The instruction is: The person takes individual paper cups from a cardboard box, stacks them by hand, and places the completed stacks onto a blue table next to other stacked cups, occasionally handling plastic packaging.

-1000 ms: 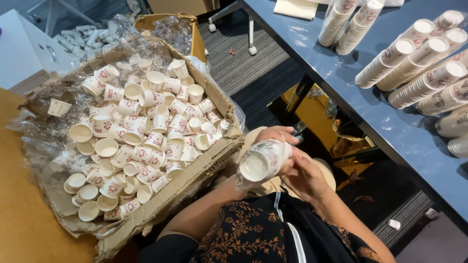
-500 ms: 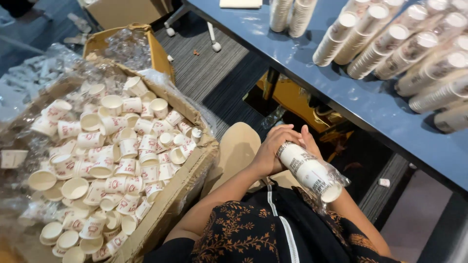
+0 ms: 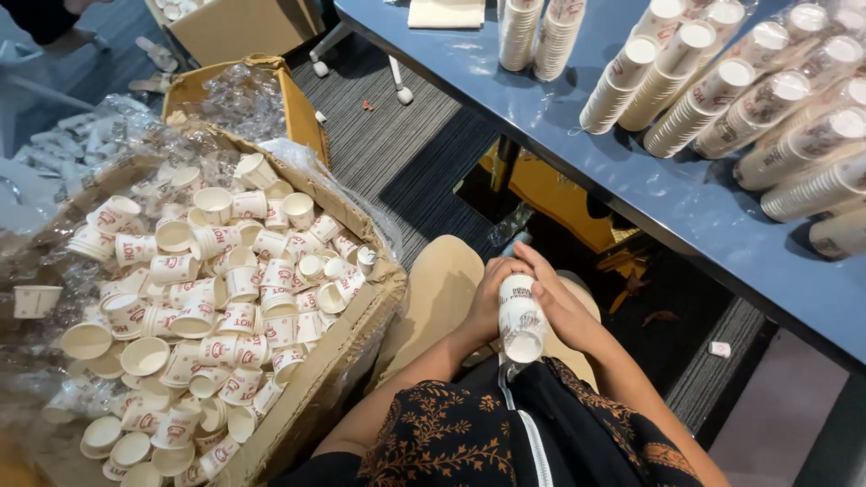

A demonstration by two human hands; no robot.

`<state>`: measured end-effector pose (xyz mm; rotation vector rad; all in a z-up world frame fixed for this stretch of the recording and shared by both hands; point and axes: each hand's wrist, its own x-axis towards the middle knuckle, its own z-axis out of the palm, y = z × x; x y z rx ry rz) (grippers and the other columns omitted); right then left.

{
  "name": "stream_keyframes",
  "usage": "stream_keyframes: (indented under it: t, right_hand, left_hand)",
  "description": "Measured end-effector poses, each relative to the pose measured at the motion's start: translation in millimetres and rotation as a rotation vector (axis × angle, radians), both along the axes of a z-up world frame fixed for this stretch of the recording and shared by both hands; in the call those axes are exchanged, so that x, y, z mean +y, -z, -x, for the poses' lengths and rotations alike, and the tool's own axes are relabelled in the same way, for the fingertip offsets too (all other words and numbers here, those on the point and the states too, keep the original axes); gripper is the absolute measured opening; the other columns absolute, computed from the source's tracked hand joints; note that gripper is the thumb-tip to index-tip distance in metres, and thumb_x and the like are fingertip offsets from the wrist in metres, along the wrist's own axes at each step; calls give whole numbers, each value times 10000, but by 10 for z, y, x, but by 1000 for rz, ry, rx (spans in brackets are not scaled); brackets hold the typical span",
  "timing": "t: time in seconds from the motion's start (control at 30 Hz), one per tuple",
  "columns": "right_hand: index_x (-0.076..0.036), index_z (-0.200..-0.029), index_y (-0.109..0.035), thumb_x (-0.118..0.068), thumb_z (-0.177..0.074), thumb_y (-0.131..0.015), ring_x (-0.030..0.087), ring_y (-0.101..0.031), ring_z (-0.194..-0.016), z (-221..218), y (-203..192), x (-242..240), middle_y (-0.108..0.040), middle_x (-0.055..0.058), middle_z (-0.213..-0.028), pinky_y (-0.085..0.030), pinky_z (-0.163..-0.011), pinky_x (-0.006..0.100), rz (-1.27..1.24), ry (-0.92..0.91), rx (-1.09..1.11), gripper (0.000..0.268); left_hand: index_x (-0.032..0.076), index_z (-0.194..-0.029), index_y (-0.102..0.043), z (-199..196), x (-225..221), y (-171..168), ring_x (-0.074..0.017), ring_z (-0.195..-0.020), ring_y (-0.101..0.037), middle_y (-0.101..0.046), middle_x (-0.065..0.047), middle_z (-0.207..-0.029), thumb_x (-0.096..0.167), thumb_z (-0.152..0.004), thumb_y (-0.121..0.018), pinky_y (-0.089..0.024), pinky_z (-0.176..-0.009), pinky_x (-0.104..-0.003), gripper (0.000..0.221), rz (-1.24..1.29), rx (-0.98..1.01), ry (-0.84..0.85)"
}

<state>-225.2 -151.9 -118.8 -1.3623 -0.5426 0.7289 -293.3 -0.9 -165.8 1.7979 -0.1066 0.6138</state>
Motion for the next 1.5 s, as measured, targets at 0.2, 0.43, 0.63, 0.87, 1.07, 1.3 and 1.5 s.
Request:
stream_keyframes:
  t: [0.2, 0.43, 0.63, 0.87, 1.07, 1.3, 1.5]
  right_hand:
    - [-88, -1623, -259, -674, -989, -378, 397, -210, -1581, -32, -343, -80, -175, 230, -1707, -230, -1235, 487, 249, -131, -651, 871]
    - [-75, -1469, -398, -308, -776, -792, 399, -433, -1451, 13, -380, -41, -382, 210, -1599, -397, -1153, 449, 152, -127, -831, 830]
    - [-71, -1381, -564, -81, -771, -758, 366, -548, -1383, 6, -306, -186, -513, 179, -1522, -453, -1131, 415, 203, 96, -828, 640]
    - [-28, -1183, -670, -182, -719, -869, 309, -724, -1013, -230, 42, -636, -720, 145, -1126, -559, -879, 370, 376, 405, -854, 528]
    - [18, -1212, -671, -391, -943, -860, 190, -737, -1081, -635, -188, -1578, -755, 97, -1123, -583, -981, 359, 274, 1016, -825, 525]
    - [14, -1174, -643, -321, -899, -927, 287, -626, -1043, -985, 117, -2857, -594, 163, -1155, -554, -905, 386, 700, 1486, -1134, 518]
    - [-27, -1257, -580, -193, -864, -966, 180, -670, -919, -1427, 421, -2985, -723, 53, -1106, -570, -863, 353, 589, 1505, -760, 576]
  left_hand:
    - [95, -1187, -621, 46, 139, 132, -204, -1023, -619, -638, -63, -1101, 27, -859, -763, -513, -910, -337, 365, 273, 152, -2]
    - [45, -1315, -511, -90, -14, 297, -131, -1055, -627, -626, -83, -1157, -47, -890, -722, -535, -909, -275, 483, 595, 62, 220]
    - [101, -1525, -296, -146, -136, 136, -197, -1204, -584, -512, -115, -1378, -62, -962, -610, -514, -1015, -327, 665, 696, 130, 352]
    - [223, -1652, -110, -151, -143, -345, -352, -1470, -377, -169, -146, -1696, -133, -858, -464, -414, -1147, -453, 939, 1237, 411, 594]
    - [119, -1636, -187, -201, -188, -499, -358, -1546, -283, -171, -164, -1712, 29, -916, -510, -369, -1172, -517, 794, 1028, 399, 630]
    - [59, -1596, -300, -94, -93, -209, -326, -1558, -274, -307, -181, -1665, 91, -945, -525, -340, -1189, -488, 689, 902, 435, 485]
    - [44, -1533, -417, -111, -6, -125, -291, -1513, -368, -430, -158, -1605, 98, -959, -534, -357, -1161, -439, 588, 807, 438, 341]
